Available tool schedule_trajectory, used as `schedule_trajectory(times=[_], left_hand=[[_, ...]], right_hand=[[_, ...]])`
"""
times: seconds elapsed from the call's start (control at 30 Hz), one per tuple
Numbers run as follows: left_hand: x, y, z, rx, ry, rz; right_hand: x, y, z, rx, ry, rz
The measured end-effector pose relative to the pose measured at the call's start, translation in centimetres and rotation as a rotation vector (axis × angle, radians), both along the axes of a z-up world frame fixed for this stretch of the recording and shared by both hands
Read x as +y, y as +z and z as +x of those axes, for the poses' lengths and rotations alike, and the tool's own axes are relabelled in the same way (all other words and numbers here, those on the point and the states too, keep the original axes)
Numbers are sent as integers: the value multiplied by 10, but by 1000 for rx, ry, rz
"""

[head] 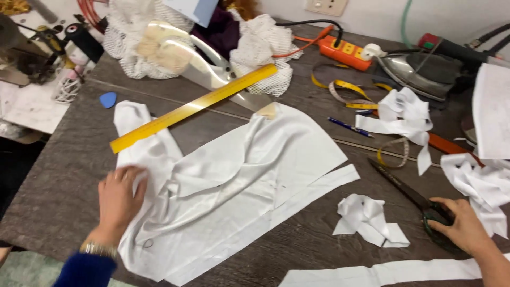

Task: Cutting strips of white fabric with scissors and then measuring and marking them using a ruler and pen.

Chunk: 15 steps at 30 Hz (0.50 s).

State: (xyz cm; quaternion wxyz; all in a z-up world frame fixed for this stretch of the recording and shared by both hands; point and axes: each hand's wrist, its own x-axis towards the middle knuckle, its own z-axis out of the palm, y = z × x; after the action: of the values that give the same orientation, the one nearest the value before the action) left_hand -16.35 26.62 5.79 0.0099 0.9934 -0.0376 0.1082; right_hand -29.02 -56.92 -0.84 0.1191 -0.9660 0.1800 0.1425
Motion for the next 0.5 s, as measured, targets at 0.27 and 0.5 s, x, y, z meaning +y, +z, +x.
schedule_trajectory(times=[0.27,0.5], left_hand=[[27,-24,120,148,-58,89],[24,-31,173,301,-7,177]], right_hand=[[115,75,58,-142,24,-55],[386,55,93,-245,-203,912]])
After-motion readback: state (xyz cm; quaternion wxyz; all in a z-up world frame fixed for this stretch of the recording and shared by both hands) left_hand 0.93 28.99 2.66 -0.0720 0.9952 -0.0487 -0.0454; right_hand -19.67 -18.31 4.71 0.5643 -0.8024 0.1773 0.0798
